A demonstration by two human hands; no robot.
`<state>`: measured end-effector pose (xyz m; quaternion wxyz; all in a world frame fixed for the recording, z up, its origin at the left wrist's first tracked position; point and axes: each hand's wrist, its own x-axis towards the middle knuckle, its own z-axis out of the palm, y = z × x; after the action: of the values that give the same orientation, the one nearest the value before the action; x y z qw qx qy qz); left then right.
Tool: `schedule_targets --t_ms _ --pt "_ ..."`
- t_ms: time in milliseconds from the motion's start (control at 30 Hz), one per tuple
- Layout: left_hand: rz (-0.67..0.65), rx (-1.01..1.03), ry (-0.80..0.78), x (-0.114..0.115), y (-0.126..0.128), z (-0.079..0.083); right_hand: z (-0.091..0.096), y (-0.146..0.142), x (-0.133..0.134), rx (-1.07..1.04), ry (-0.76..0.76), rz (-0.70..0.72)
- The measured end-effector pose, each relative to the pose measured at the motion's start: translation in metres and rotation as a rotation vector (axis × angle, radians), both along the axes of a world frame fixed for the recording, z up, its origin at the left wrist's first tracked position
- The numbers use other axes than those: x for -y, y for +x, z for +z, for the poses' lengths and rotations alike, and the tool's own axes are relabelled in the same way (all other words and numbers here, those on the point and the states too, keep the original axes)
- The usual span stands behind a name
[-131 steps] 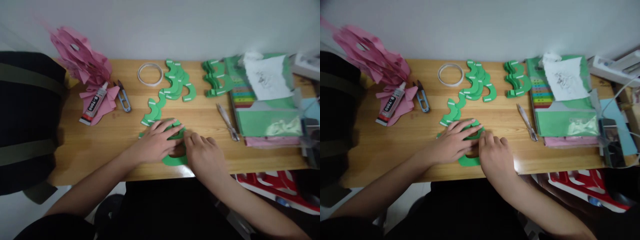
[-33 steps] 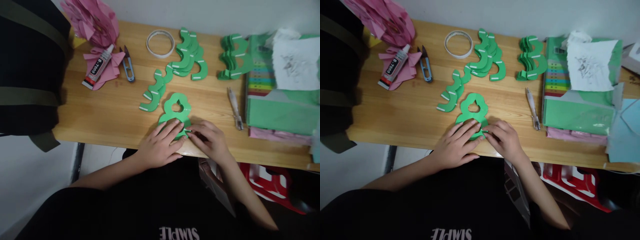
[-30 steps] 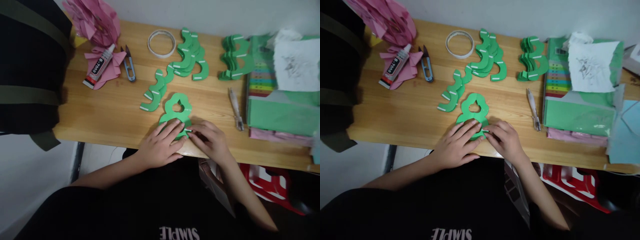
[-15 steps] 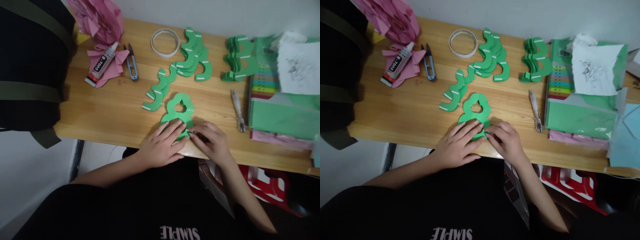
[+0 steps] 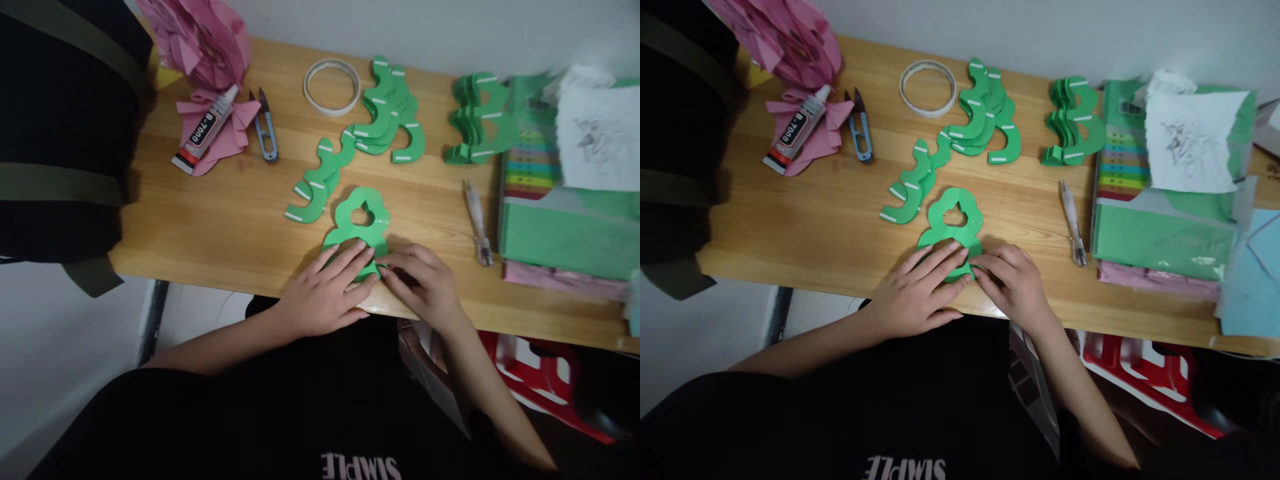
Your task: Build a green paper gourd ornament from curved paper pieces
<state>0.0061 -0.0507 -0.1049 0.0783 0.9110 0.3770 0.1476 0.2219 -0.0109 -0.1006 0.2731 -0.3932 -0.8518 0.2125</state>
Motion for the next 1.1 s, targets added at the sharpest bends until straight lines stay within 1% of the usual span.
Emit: schedule_targets --t_ms 200,333,533,700,767,833,900,967,1033,1100 --pt "0.001 -0.011 -0.004 -0.001 0.000 0.000 0.003 -0.001 0.000 0.043 0.008 0.003" --pt "0.003 -0.020 -0.002 -0.001 0.000 0.000 0.006 0.000 -0.005 0.043 -0.016 0.043" --pt "-0.001 -0.038 0.002 0.000 0.000 0.001 0.013 0.002 -0.023 0.020 -0.191 0.162" --pt "0.009 -0.027 0.003 0.001 0.000 0.000 0.018 0.000 -0.035 0.098 -0.283 0.213" --pt "0.010 -0.020 0.008 0.001 0.000 0.000 0.019 -0.002 -0.037 0.159 -0.288 0.226" --pt "0.012 -0.014 0.010 0.001 0.000 0.000 0.018 -0.003 -0.037 0.220 -0.262 0.228" --pt "0.014 -0.011 0.006 0.000 0.000 0.000 0.017 -0.003 -0.036 0.239 -0.239 0.216" --pt "0.011 -0.010 0.000 0.000 0.000 0.001 0.019 0.001 -0.034 0.187 -0.249 0.196" --pt "0.004 -0.008 -0.005 0.000 0.000 0.001 0.023 0.008 -0.029 0.087 -0.312 0.162" --pt "-0.003 0.006 -0.016 0.000 0.000 0.002 0.028 0.016 -0.022 -0.048 -0.417 0.059"
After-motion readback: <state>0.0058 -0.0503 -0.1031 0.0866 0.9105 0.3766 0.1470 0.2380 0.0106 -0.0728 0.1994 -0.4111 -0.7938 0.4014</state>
